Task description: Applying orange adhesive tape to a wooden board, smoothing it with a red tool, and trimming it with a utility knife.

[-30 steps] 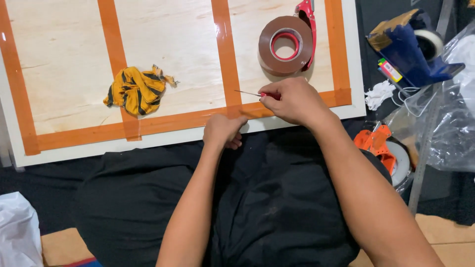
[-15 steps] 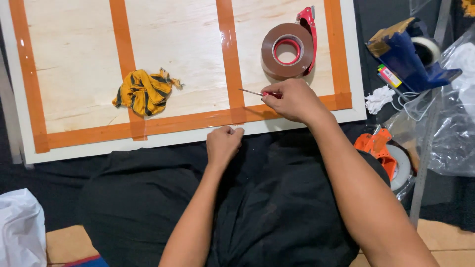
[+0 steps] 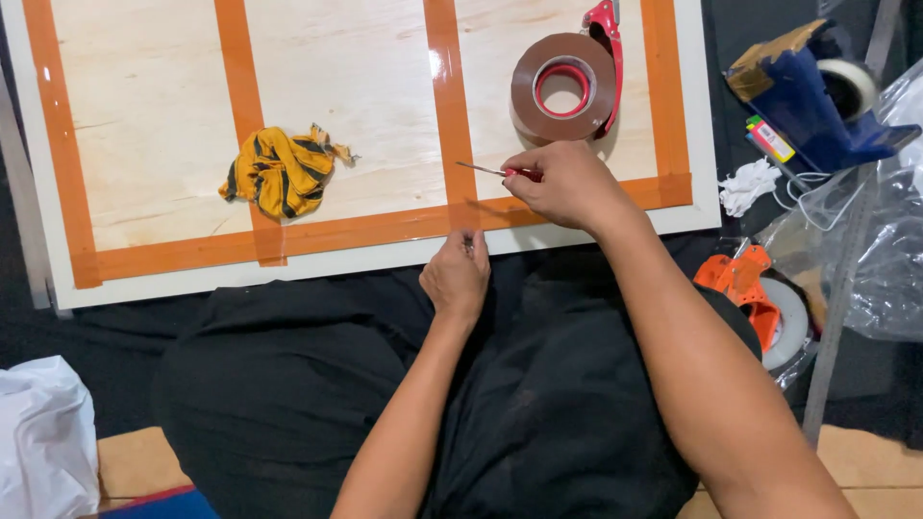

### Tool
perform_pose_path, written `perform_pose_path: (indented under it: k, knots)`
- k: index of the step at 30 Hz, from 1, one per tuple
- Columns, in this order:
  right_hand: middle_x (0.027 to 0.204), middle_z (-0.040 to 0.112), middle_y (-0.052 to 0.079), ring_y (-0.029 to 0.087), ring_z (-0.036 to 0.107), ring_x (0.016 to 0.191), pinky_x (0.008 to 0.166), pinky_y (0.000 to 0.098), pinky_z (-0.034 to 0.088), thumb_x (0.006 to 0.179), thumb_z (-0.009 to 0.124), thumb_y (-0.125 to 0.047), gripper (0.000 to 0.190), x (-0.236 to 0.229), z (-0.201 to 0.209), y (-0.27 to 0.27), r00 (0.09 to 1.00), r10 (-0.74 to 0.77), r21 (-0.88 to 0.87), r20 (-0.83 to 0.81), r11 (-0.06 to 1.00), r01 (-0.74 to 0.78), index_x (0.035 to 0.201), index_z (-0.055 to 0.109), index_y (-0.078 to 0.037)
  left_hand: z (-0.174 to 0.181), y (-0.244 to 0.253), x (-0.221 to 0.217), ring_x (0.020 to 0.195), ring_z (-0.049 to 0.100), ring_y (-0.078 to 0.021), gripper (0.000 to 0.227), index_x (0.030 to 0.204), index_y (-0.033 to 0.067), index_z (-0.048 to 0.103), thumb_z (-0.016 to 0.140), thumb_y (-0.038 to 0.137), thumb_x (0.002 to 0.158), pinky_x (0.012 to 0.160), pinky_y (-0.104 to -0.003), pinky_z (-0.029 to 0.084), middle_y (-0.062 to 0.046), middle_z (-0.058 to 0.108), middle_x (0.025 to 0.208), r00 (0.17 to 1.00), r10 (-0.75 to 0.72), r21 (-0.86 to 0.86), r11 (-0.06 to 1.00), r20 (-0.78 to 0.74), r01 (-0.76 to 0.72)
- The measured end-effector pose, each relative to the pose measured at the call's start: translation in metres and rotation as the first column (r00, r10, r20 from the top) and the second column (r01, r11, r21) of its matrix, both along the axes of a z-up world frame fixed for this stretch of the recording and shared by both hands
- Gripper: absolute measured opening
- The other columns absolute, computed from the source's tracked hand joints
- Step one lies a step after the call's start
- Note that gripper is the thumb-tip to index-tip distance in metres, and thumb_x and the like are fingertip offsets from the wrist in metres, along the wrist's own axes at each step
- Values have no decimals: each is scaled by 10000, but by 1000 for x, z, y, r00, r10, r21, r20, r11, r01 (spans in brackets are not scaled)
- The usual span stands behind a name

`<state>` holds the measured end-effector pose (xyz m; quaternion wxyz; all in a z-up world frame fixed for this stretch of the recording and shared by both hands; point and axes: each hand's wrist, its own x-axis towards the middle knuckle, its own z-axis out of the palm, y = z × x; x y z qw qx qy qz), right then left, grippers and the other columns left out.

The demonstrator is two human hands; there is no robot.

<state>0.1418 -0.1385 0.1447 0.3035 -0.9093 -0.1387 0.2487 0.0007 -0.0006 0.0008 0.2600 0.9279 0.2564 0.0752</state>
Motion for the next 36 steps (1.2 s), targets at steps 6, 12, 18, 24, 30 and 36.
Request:
perform_pose_path:
  k: [6, 12, 18, 24, 30, 36]
  knots:
    - [834, 759, 139, 355, 724, 874, 779, 451, 558, 869, 627, -306, 333, 3, -3, 1, 1000, 7, 20, -14, 1000, -7, 1136, 799, -203, -11, 5, 0, 569, 720, -365, 238, 842, 159, 611, 562, 340, 988, 555, -481, 577, -87, 637, 529, 998, -53, 60, 997, 33, 51]
    - [825, 761, 128, 341, 729, 861, 762, 442, 560, 866, 628, -295, 341, 2, -4, 4, 999, 8, 15, -31, 1000, -8, 1140, 801, -190, -7, 17, -12, 553, 712, -320, 190, 849, 207, 630, 665, 383, 912, 543, -437, 573, 8, 619, 491, 996, -5, 68, 998, 92, -1]
    - [779, 747, 131, 328, 723, 813, 726, 428, 554, 872, 624, -279, 334, 2, -3, 7, 999, 27, 18, -34, 999, -26, 1130, 804, -166, -13, 6, -7, 572, 718, -308, 245, 872, 214, 692, 696, 457, 901, 546, -448, 578, 7, 655, 522, 995, 1, 59, 998, 103, -7]
    - [774, 744, 139, 332, 720, 806, 722, 430, 555, 869, 624, -267, 337, 4, -2, 4, 999, 24, 12, -21, 1000, -24, 1128, 806, -152, -8, 29, -7, 623, 725, -369, 192, 861, 181, 680, 637, 357, 923, 587, -497, 576, -52, 685, 569, 998, 66, 6, 998, 12, -66]
    - [781, 745, 140, 349, 720, 840, 757, 441, 552, 874, 625, -280, 338, 1, -1, 7, 998, 32, -2, -53, 999, -32, 1130, 805, -153, 16, 52, -21, 674, 732, -376, 145, 878, 140, 656, 650, 281, 911, 614, -486, 579, -63, 705, 613, 990, 133, -152, 980, 45, -125]
    - [828, 760, 124, 367, 714, 914, 829, 465, 552, 855, 612, -355, 331, -3, 16, 11, 986, 66, -98, -153, 992, -82, 1086, 812, -228, 25, 43, -21, 678, 714, -337, 76, 825, 127, 679, 617, 150, 861, 599, -413, 572, -125, 673, 645, 993, 0, -282, 959, 116, 33]
